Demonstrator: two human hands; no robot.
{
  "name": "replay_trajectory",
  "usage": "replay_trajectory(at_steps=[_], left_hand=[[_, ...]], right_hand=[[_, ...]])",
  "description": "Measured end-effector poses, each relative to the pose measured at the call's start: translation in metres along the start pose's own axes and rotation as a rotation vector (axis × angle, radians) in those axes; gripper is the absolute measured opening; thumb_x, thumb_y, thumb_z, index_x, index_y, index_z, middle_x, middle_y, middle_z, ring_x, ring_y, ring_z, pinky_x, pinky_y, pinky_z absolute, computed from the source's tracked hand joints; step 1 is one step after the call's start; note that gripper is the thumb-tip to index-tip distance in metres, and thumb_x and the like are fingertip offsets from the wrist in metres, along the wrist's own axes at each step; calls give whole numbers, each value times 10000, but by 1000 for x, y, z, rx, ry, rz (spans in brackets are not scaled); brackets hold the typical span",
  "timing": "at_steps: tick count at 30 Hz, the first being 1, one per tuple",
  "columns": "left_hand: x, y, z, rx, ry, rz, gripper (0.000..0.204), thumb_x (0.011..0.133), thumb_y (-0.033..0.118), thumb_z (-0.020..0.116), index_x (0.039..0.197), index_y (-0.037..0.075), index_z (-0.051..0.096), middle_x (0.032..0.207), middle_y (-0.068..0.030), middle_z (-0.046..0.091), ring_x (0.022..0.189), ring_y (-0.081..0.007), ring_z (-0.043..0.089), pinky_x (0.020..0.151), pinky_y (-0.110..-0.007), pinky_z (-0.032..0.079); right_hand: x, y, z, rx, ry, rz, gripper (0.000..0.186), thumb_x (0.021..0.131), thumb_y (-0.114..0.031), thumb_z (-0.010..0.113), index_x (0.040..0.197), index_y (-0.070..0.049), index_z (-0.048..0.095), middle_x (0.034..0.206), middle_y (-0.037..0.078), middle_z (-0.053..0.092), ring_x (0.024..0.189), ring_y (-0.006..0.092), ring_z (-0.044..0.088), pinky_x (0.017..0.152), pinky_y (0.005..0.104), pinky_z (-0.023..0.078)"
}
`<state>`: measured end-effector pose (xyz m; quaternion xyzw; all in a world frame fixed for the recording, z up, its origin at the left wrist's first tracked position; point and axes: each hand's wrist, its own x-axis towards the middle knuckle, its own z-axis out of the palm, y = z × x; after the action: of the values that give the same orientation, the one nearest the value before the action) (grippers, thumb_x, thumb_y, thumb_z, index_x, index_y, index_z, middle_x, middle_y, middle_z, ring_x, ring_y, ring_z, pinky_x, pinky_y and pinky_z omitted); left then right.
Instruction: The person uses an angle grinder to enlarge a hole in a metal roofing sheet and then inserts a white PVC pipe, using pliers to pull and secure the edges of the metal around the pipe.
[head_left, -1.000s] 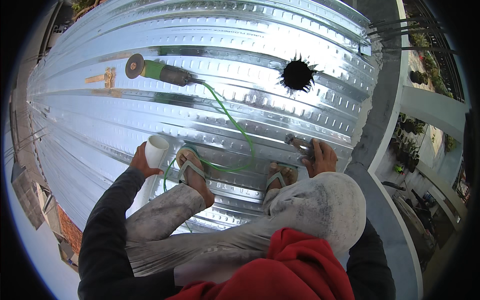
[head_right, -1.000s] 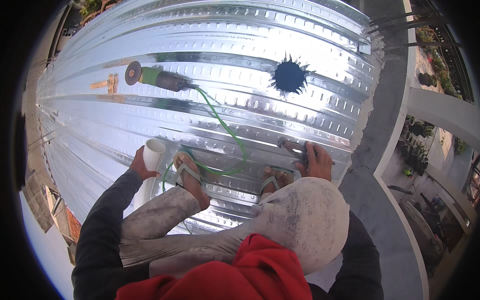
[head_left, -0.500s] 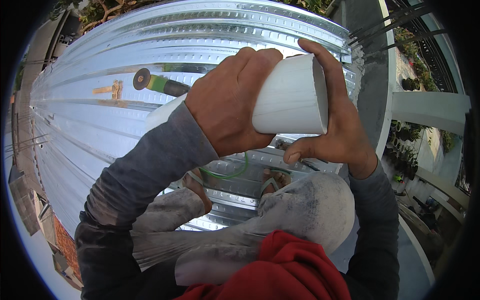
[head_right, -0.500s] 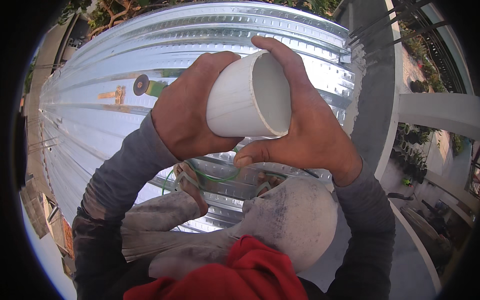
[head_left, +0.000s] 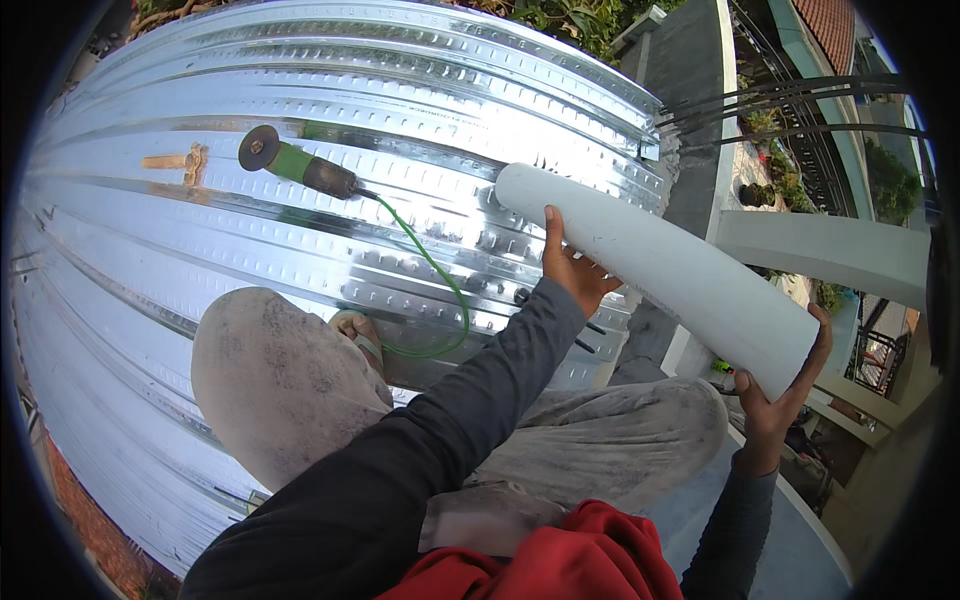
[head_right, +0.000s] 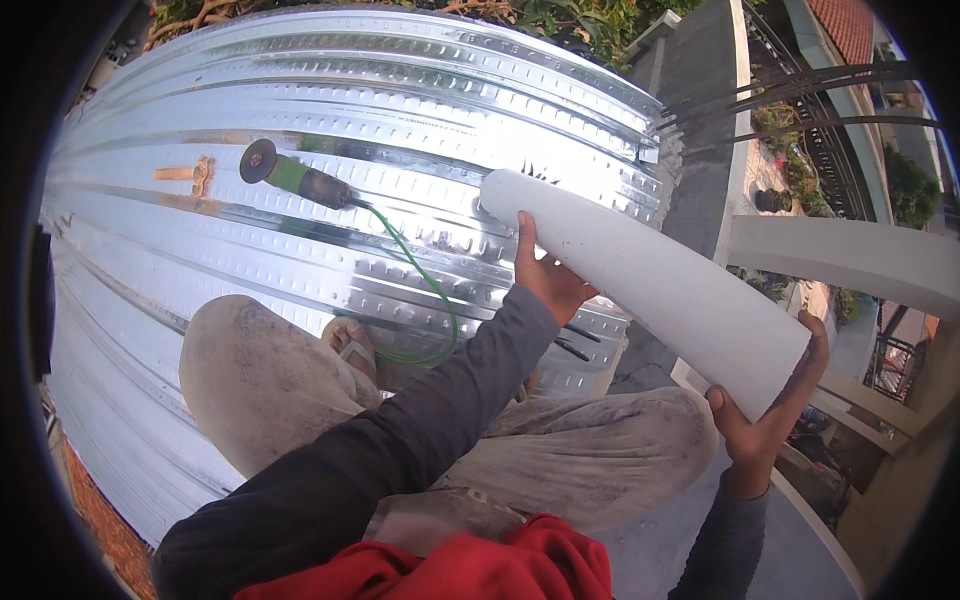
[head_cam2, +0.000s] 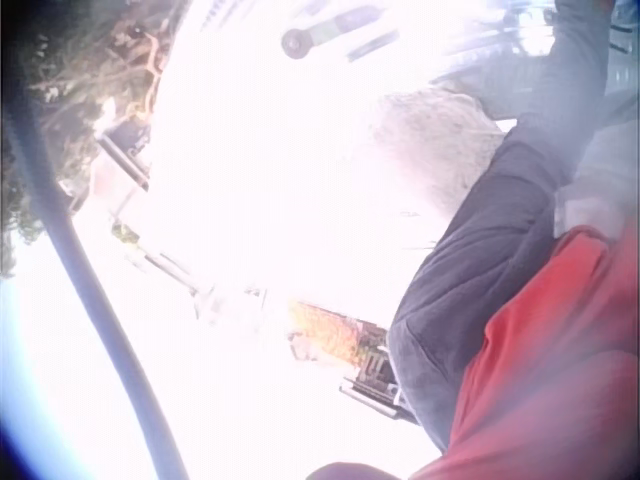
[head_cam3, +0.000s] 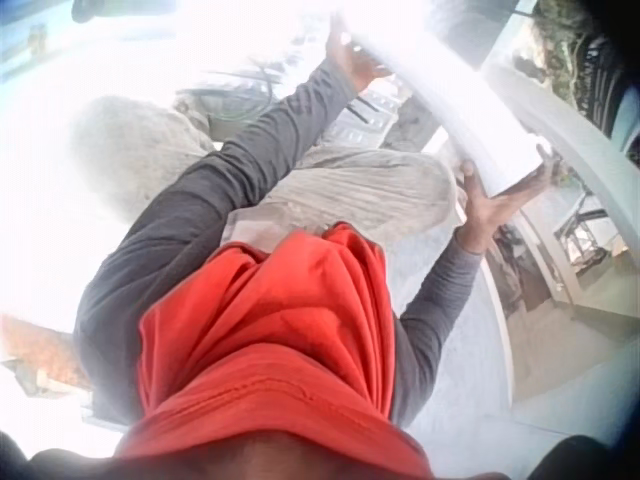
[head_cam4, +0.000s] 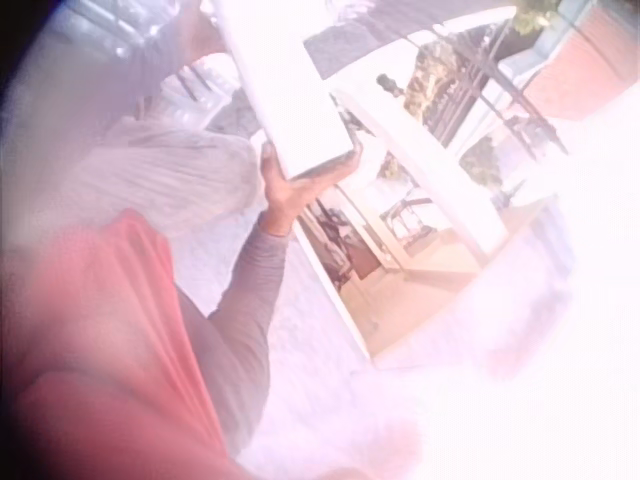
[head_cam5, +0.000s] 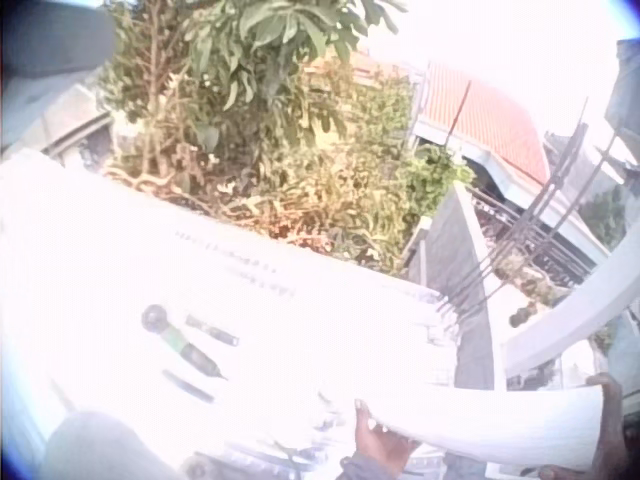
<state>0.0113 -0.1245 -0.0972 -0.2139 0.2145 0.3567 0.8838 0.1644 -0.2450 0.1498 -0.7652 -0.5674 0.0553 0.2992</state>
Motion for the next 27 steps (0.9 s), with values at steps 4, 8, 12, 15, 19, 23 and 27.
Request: replay_trajectory(at_steps=[4, 8, 12, 15, 19, 23, 27], left_hand=[[20, -18, -9, 6, 101, 89, 905, 903, 705, 623, 1496, 72, 364, 1417, -147, 497, 1336, -337, 506, 1064, -601, 434], [40, -18, -22, 52, 131, 51, 718, 953, 584, 616, 1458, 110, 428, 1363, -132, 547, 1271, -330, 561, 1039, -597, 463], [63, -7, -17, 124, 172, -2, 718, 952, 596, 614, 1449, 112, 432, 1358, -135, 550, 1256, -331, 573, 1028, -602, 472], [82, 4, -8, 153, 247, -4, 729, 953, 616, 596, 1446, 105, 429, 1351, -137, 555, 1241, -332, 583, 1019, -602, 481], [81, 13, -21, 142, 215, 26, 730, 952, 645, 556, 1424, 98, 455, 1321, -143, 573, 1217, -334, 595, 1011, -579, 493], [89, 30, -54, 127, 73, 47, 741, 931, 695, 523, 1370, 98, 516, 1249, -144, 607, 1166, -323, 621, 981, -526, 523], [85, 46, -71, 90, 48, -12, 743, 917, 736, 504, 1318, 111, 555, 1136, -124, 643, 1080, -294, 661, 891, -476, 576]], right_hand=[[-36, 34, -24, -16, 0, 133, 1201, 684, -684, 835, 1542, -33, 304, 1451, 126, 391, 1338, 284, 442, 1091, 445, 399], [-27, 57, -11, 21, -23, 210, 1220, 680, -742, 817, 1539, -35, 314, 1451, 116, 384, 1326, 275, 454, 1099, 425, 387], [0, 76, 0, 215, -46, 281, 1113, 727, -594, 861, 1530, -36, 330, 1416, 133, 430, 1323, 275, 456, 1114, 407, 364], [12, 69, 7, 186, -66, 331, 1025, 761, -464, 856, 1532, -41, 329, 1380, 147, 458, 1335, 277, 444, 1118, 414, 366], [-2, 10, 31, 57, -38, 338, 988, 754, -350, 845, 1532, -53, 314, 1364, 158, 460, 1328, 293, 449, 1121, 432, 366], [-50, -39, 53, -63, -86, 170, 1046, 673, -175, 867, 1536, -94, 281, 1387, 163, 428, 1321, 324, 465, 1125, 480, 377], [-55, -67, 86, -177, -203, -47, 1039, 637, -124, 842, 1515, -84, 287, 1359, 176, 440, 1309, 340, 480, 1111, 500, 409]])
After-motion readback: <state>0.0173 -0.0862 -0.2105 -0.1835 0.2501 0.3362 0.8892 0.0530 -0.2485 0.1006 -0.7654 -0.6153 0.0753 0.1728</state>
